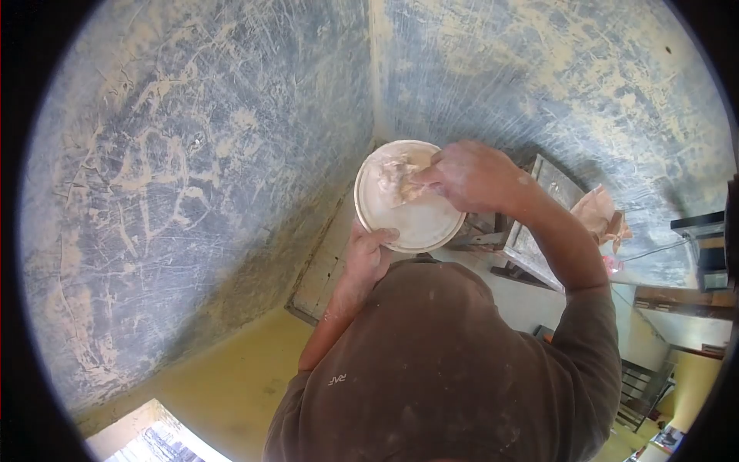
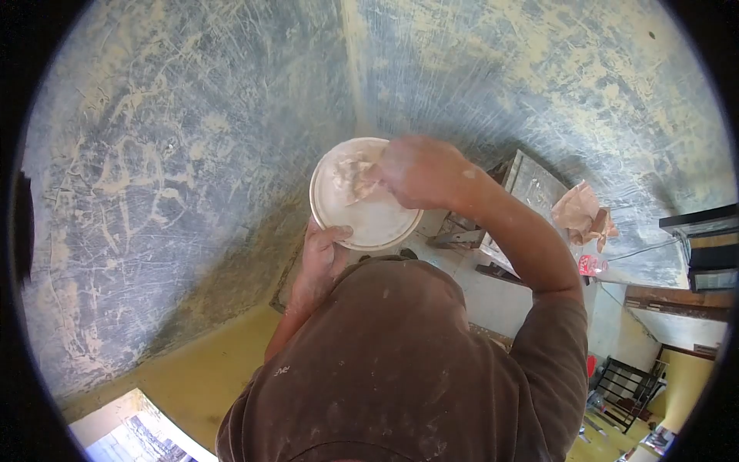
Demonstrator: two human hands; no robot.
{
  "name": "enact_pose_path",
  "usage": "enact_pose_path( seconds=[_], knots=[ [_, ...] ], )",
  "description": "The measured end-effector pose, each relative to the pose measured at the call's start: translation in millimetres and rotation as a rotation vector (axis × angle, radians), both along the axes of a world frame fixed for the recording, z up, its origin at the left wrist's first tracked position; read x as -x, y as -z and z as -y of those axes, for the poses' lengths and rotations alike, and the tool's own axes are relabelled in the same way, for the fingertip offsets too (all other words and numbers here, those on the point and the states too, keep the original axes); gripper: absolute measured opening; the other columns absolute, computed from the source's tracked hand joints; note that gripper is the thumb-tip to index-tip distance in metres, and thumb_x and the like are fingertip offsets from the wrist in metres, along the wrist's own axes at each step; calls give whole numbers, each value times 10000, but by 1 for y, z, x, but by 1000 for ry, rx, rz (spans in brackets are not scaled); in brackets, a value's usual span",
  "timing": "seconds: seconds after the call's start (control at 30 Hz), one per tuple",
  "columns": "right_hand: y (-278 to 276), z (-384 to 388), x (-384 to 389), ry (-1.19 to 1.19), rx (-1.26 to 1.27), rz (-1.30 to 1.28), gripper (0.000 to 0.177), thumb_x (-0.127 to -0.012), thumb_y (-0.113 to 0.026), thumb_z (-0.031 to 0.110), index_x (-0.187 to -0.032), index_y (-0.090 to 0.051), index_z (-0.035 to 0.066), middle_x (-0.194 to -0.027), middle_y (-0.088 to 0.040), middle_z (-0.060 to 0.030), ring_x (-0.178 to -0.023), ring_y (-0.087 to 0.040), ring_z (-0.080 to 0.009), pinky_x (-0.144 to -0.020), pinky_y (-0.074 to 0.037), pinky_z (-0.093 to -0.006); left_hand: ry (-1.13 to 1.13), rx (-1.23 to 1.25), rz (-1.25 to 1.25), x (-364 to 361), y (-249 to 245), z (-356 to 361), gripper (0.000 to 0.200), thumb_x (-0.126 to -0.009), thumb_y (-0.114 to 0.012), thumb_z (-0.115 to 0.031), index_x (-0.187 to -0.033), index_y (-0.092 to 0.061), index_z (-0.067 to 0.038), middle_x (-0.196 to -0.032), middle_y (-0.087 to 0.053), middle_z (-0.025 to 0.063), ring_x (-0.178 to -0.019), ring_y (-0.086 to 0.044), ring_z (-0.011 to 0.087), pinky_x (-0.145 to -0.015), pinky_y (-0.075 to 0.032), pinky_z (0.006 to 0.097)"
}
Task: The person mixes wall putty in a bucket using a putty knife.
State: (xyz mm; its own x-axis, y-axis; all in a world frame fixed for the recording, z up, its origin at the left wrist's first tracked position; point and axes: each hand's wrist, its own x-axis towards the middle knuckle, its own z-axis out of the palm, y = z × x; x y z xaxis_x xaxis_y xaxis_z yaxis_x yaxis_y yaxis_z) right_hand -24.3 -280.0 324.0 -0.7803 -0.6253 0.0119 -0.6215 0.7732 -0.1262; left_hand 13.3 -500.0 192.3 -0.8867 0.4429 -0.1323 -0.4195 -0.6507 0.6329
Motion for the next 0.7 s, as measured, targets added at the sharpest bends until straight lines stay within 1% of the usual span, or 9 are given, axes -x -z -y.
enact_pose_path(
  seconds=[0.07,0.13,0.2,0.33,0.43,0.5,0.53,0.63,0.7],
  knots=[
    [-9,-17,-2,24,15,30,273,-853,-629,139,-1107,-728,153,-881,-690,-121,-868,-639,-333,-803,-498,-448,-45,-10,6,-2,-1,-5,725,-733,-557,110,-1430,-381,18,-1343,-551,182,-1222,-574,310,-1056,-460,439],
    [-15,-24,-5,58,32,71,273,-853,-630,138,-1108,-729,149,-866,-687,-124,-853,-639,-336,-791,-499,-448,-38,16,8,-7,-1,-8,704,-727,-553,92,-1415,-405,46,-1327,-571,176,-1214,-579,273,-1039,-463,396],
    [-17,-23,-9,37,87,48,285,-854,-627,132,-1120,-729,146,-848,-679,-126,-833,-639,-335,-769,-503,-449,-43,21,18,-11,-4,-16,711,-723,-551,92,-1417,-403,45,-1333,-566,179,-1220,-574,277,-1041,-461,398],
    [2,-33,-17,4,140,21,285,-848,-622,113,-1110,-734,130,-794,-666,-132,-794,-639,-335,-746,-493,-462,-37,-10,21,-11,-9,-27,727,-712,-547,95,-1422,-399,43,-1348,-552,193,-1236,-562,292,-1050,-454,407],
    [-8,-67,-29,79,144,96,310,-842,-628,113,-1136,-726,139,-828,-672,-116,-819,-638,-329,-757,-488,-453,-73,24,33,-17,-5,-27,728,-709,-551,98,-1420,-401,49,-1350,-550,201,-1239,-561,299,-1057,-447,413],
    [-23,-80,-36,206,72,253,318,-835,-645,135,-1144,-721,136,-846,-678,-112,-817,-634,-335,-754,-485,-446,-66,24,12,-17,-7,-27,726,-723,-563,87,-1426,-394,28,-1348,-553,191,-1244,-558,307,-1068,-443,436],
    [-19,-82,-35,206,71,252,318,-835,-645,135,-1144,-721,136,-846,-678,-112,-817,-634,-335,-754,-485,-446,-55,24,-22,-15,-8,-28,725,-737,-576,77,-1433,-387,8,-1347,-556,182,-1249,-554,314,-1079,-438,460],
    [-3,-82,-34,168,84,215,327,-827,-655,139,-1147,-720,135,-883,-687,-111,-821,-630,-337,-755,-484,-445,21,51,-23,-16,-6,-36,726,-738,-576,71,-1436,-385,8,-1346,-557,180,-1249,-555,314,-1061,-457,462],
    [-1,-70,-32,82,169,136,289,-833,-608,106,-1088,-738,148,-786,-673,-138,-787,-635,-330,-743,-497,-448,16,41,-23,-17,-3,-42,725,-740,-575,72,-1436,-383,10,-1349,-553,186,-1247,-557,317,-1049,-469,464]
  ],
)
